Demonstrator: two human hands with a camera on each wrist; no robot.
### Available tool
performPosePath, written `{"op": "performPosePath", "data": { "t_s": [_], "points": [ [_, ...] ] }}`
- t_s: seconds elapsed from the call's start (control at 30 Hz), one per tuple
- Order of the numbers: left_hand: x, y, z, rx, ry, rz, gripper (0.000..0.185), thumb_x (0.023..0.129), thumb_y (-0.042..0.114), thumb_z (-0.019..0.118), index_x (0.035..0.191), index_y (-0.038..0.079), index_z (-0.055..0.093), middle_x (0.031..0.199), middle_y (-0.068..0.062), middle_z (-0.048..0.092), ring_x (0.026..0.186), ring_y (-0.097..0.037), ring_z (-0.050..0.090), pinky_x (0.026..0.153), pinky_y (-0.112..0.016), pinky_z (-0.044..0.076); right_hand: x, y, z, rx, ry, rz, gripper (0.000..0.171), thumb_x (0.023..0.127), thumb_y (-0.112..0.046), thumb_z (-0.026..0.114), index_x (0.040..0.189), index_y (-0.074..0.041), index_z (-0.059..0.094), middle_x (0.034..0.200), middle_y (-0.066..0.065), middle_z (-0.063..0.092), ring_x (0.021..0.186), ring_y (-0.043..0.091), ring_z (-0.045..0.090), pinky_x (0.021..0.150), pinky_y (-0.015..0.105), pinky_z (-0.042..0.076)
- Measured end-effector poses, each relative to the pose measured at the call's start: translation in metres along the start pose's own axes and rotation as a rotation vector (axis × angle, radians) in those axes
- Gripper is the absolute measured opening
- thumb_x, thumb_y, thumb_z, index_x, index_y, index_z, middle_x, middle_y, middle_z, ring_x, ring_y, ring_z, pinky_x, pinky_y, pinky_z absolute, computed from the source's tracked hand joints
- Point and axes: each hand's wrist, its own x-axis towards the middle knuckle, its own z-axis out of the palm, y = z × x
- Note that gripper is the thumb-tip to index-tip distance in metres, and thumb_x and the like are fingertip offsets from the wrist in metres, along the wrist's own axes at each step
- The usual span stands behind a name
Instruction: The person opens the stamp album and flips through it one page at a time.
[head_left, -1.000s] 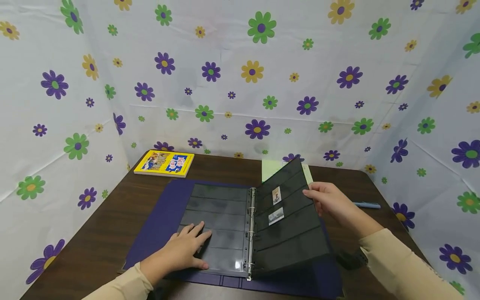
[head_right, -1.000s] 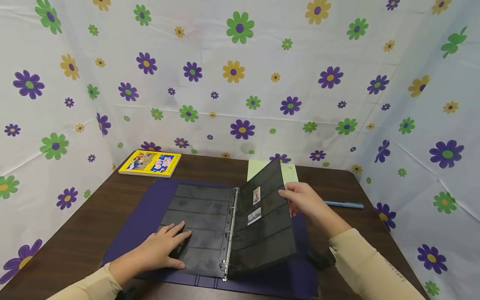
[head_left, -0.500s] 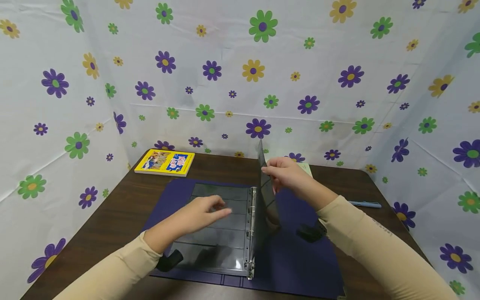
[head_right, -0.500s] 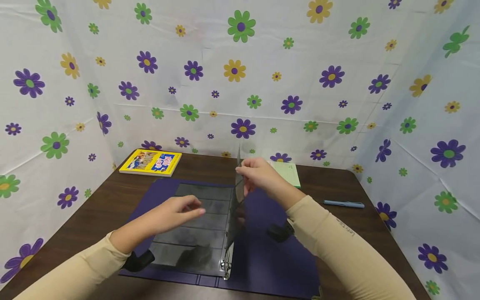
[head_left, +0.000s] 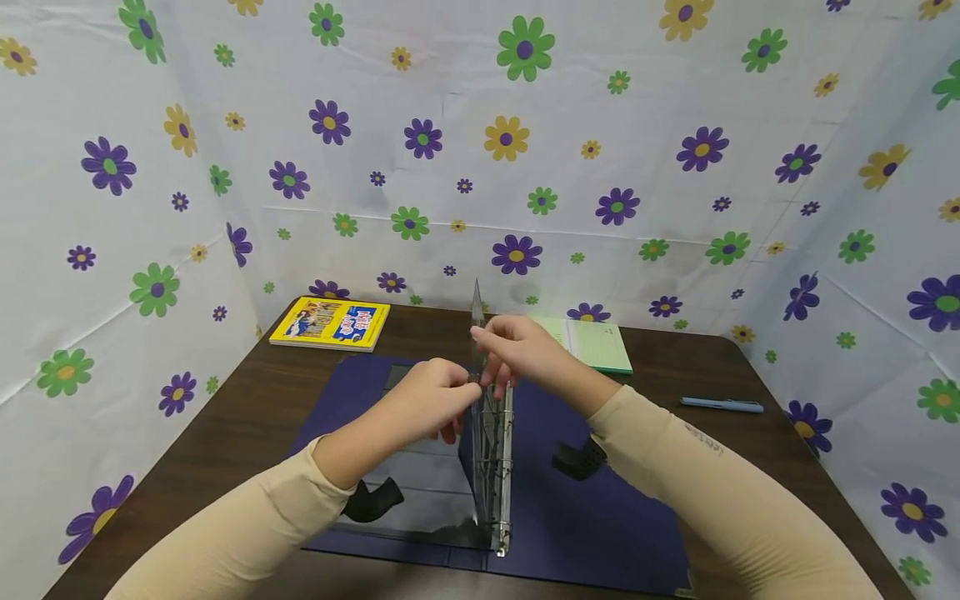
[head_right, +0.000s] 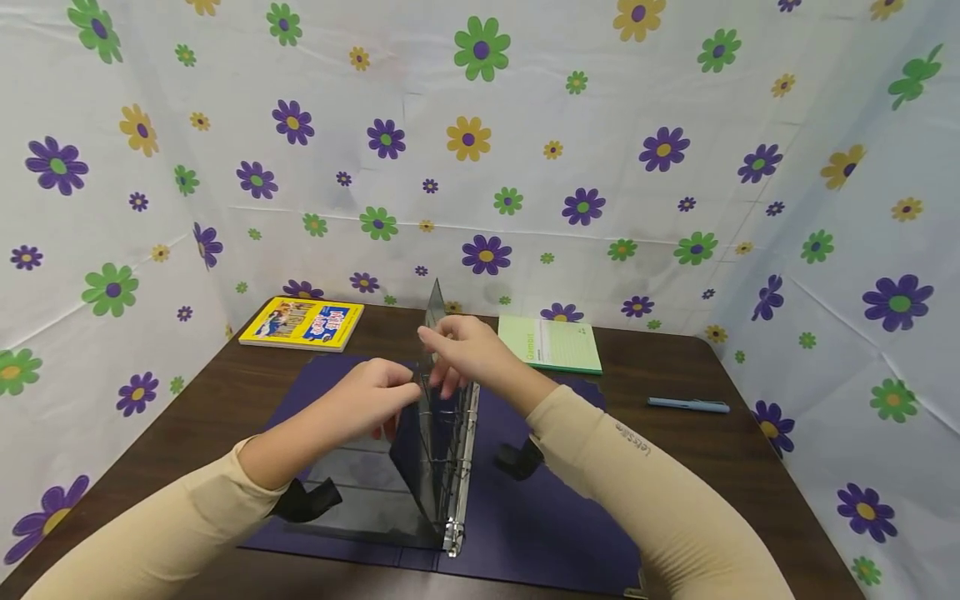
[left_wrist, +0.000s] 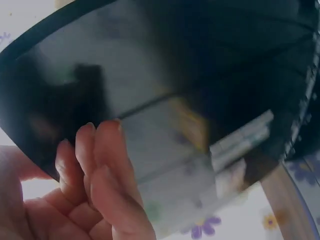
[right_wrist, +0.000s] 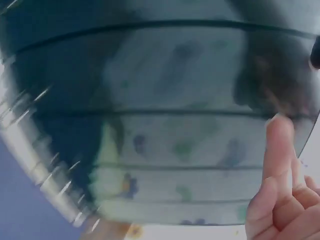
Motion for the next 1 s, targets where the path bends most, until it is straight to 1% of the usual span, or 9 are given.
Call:
{"op": "performPosePath", "data": {
  "t_s": [0.07, 0.17, 0.27, 0.33, 0.47, 0.57, 0.7, 0.83, 1.0],
  "points": [
    [-0.005, -0.006, -0.005, 0.004, 0.054, -0.023, 0.026, 0.088, 0.015, 0.053, 0.065, 0.004, 0.05, 0.053, -0.009, 0.052, 0.045, -0.023, 0.055, 0.045, -0.032, 0.045, -0.012, 0.011, -0.004, -0.061, 0.031, -0.011, 0.033, 0.098, -0.036, 0.048, 0.095, -0.004, 0.057, 0.073, 0.008, 0.068, 0.055, 0.026, 0.065, 0.055, 0.035, 0.05],
    [-0.015, -0.02, -0.014, 0.026, 0.155, -0.037, 0.012, 0.085, 0.01, 0.06, 0.083, 0.003, 0.051, 0.073, -0.011, 0.055, 0.057, -0.023, 0.054, 0.053, -0.032, 0.048, -0.038, 0.036, -0.012, -0.219, 0.087, -0.009, 0.027, 0.098, -0.036, 0.05, 0.099, -0.01, 0.059, 0.08, 0.0, 0.067, 0.064, 0.019, 0.066, 0.063, 0.035, 0.052],
    [-0.026, -0.037, -0.019, 0.084, 0.238, -0.038, 0.038, 0.081, 0.004, 0.066, 0.114, 0.002, 0.047, 0.107, -0.015, 0.053, 0.085, -0.027, 0.057, 0.071, -0.038, 0.051, -0.066, 0.069, -0.017, -0.387, 0.098, 0.013, 0.027, 0.096, -0.037, 0.052, 0.104, -0.013, 0.061, 0.089, -0.002, 0.066, 0.077, 0.016, 0.064, 0.069, 0.034, 0.05],
    [-0.034, -0.048, -0.019, 0.137, 0.26, -0.045, 0.058, 0.079, 0.0, 0.068, 0.129, 0.0, 0.038, 0.127, -0.019, 0.04, 0.105, -0.034, 0.052, 0.082, -0.043, 0.05, -0.083, 0.091, -0.017, -0.477, 0.049, 0.035, 0.038, 0.095, -0.041, 0.054, 0.113, -0.009, 0.061, 0.103, 0.005, 0.065, 0.092, 0.021, 0.063, 0.076, 0.039, 0.05],
    [-0.044, -0.07, -0.006, 0.285, 0.266, -0.056, 0.072, 0.072, -0.002, 0.077, 0.133, -0.002, 0.04, 0.14, -0.028, 0.017, 0.117, -0.047, 0.041, 0.076, -0.046, 0.052, -0.116, 0.126, -0.009, -0.579, -0.15, 0.115, 0.071, 0.089, -0.051, 0.056, 0.136, 0.0, 0.045, 0.139, 0.023, 0.042, 0.126, 0.039, 0.04, 0.096, 0.057, 0.034],
    [-0.047, -0.089, 0.008, 0.481, 0.28, -0.048, 0.075, 0.064, 0.008, 0.086, 0.129, 0.0, 0.049, 0.141, -0.031, 0.016, 0.111, -0.048, 0.039, 0.065, -0.041, 0.051, -0.132, 0.139, 0.0, -0.602, -0.273, 0.186, 0.086, 0.083, -0.057, 0.061, 0.145, -0.005, 0.033, 0.15, 0.024, 0.021, 0.135, 0.044, 0.021, 0.096, 0.068, 0.023],
    [-0.05, -0.111, 0.023, 0.738, 0.289, -0.061, 0.081, 0.058, 0.025, 0.09, 0.127, 0.003, 0.055, 0.139, -0.036, 0.025, 0.105, -0.045, 0.038, 0.067, -0.047, 0.043, -0.142, 0.147, 0.01, -0.638, -0.312, 0.193, 0.095, 0.076, -0.059, 0.066, 0.147, -0.009, 0.03, 0.152, 0.023, 0.014, 0.137, 0.044, 0.013, 0.093, 0.072, 0.019],
    [-0.052, -0.127, 0.032, 0.764, 0.188, 0.009, 0.078, 0.065, 0.036, 0.085, 0.131, 0.006, 0.054, 0.143, -0.03, 0.029, 0.121, -0.047, 0.034, 0.082, -0.06, 0.038, -0.146, 0.151, 0.013, -0.658, -0.289, 0.169, 0.099, 0.072, -0.059, 0.069, 0.148, -0.009, 0.029, 0.153, 0.022, 0.012, 0.137, 0.043, 0.011, 0.095, 0.071, 0.017],
    [-0.051, -0.14, 0.044, 0.657, -0.106, 0.218, 0.067, 0.08, 0.044, 0.071, 0.137, 0.016, 0.05, 0.147, -0.018, 0.032, 0.13, -0.042, 0.031, 0.087, -0.064, 0.037, -0.15, 0.157, 0.014, -0.647, -0.257, 0.156, 0.099, 0.071, -0.06, 0.069, 0.148, -0.011, 0.029, 0.153, 0.02, 0.012, 0.138, 0.043, 0.011, 0.092, 0.072, 0.02]
  ]
}}
